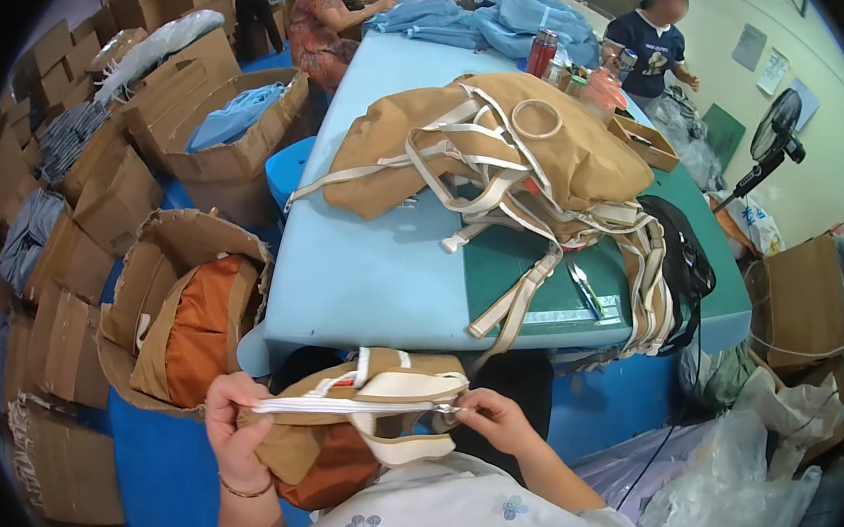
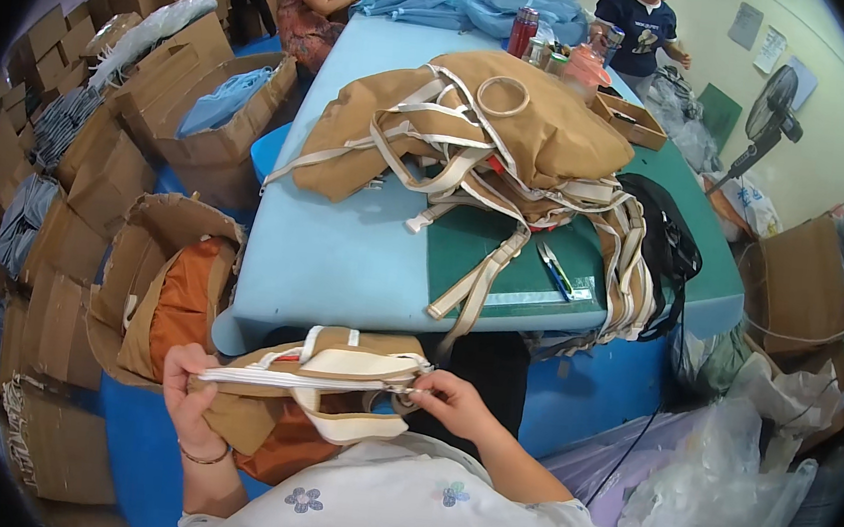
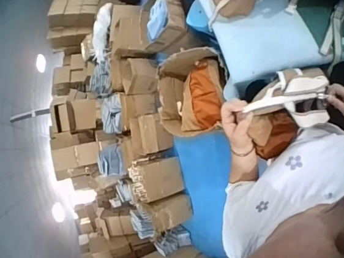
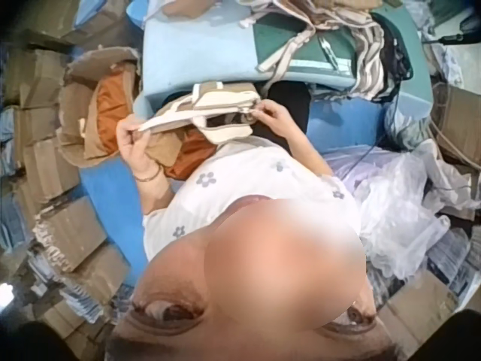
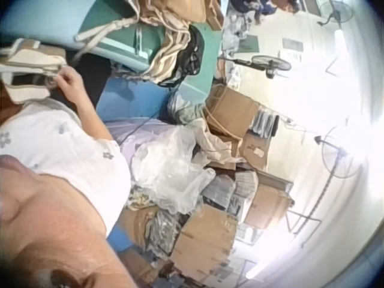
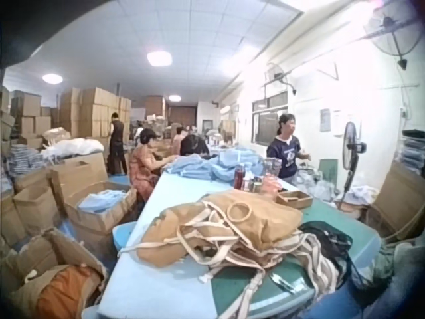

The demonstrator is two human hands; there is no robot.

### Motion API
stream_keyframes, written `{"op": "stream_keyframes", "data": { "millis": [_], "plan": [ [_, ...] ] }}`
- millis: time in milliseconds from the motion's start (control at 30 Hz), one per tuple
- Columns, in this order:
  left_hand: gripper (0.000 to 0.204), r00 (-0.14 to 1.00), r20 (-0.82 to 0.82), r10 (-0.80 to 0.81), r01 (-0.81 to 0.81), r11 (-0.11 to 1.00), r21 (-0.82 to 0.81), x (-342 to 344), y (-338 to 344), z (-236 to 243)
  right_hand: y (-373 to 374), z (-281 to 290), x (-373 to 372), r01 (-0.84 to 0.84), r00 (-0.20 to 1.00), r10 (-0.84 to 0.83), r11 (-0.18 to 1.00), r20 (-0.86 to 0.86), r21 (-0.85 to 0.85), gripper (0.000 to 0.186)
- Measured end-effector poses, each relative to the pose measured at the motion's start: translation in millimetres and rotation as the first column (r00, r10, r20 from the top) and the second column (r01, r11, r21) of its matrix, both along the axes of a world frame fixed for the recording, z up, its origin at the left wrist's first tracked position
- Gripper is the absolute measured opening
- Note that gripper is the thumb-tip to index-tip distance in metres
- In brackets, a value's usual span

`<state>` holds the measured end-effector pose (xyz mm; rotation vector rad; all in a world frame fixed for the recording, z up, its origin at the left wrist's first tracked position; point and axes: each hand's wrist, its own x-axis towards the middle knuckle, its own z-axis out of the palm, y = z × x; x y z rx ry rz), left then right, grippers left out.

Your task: Trimming loose threads and inspecting straps on manufactured bags at a finishing station.

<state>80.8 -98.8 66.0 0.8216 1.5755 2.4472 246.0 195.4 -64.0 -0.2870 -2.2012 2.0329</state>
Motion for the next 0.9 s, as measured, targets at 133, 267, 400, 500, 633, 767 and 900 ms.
{"op": "stream_keyframes", "data": {
  "millis": [133, 267, 400, 500, 633, 767, 900],
  "plan": [
    [0.023, 0.695, -0.679, 0.238, -0.607, 0.7, -0.376, -0.1, 1.7, 24.1, -19.9, 16.7, -23.0, 0.046, 0.968, 0.032, 0.954, -0.25, 0.297, 0.011],
    [0.022, 0.59, -0.769, -0.247, -0.314, 0.807, -0.5, 26.4, 46.6, 38.7, -37.4, 31.3, -47.2, -0.05, 0.964, 0.045, 0.999, -0.261, -0.014, 0.012],
    [0.021, 0.53, -0.778, -0.338, -0.357, 0.743, -0.566, 24.5, 95.5, -1.2, -53.5, 48.8, -52.7, -0.229, 0.953, 0.148, 0.923, -0.266, -0.309, 0.011],
    [0.013, 0.514, -0.798, -0.314, -0.408, 0.729, -0.55, 9.0, 101.0, -12.6, -56.2, 50.0, -54.8, -0.238, 0.945, 0.12, 0.891, -0.304, -0.388, 0.011],
    [0.022, 0.533, -0.62, -0.576, -0.313, 0.546, -0.777, 0.5, 95.8, -12.5, -49.0, 41.9, -53.5, -0.228, 0.949, 0.111, 0.889, -0.296, -0.398, 0.012],
    [0.043, 0.374, -0.731, -0.571, -0.34, 0.649, -0.681, -5.5, 91.6, -12.3, -41.6, 41.4, -48.0, -0.145, 0.969, 0.069, 0.937, -0.237, -0.317, 0.015],
    [0.037, 0.321, -0.75, -0.578, -0.407, 0.631, -0.661, -6.4, 82.1, -17.5, -42.2, 59.9, -48.0, -0.118, 0.956, 0.073, 0.982, -0.283, -0.148, 0.014]
  ]
}}
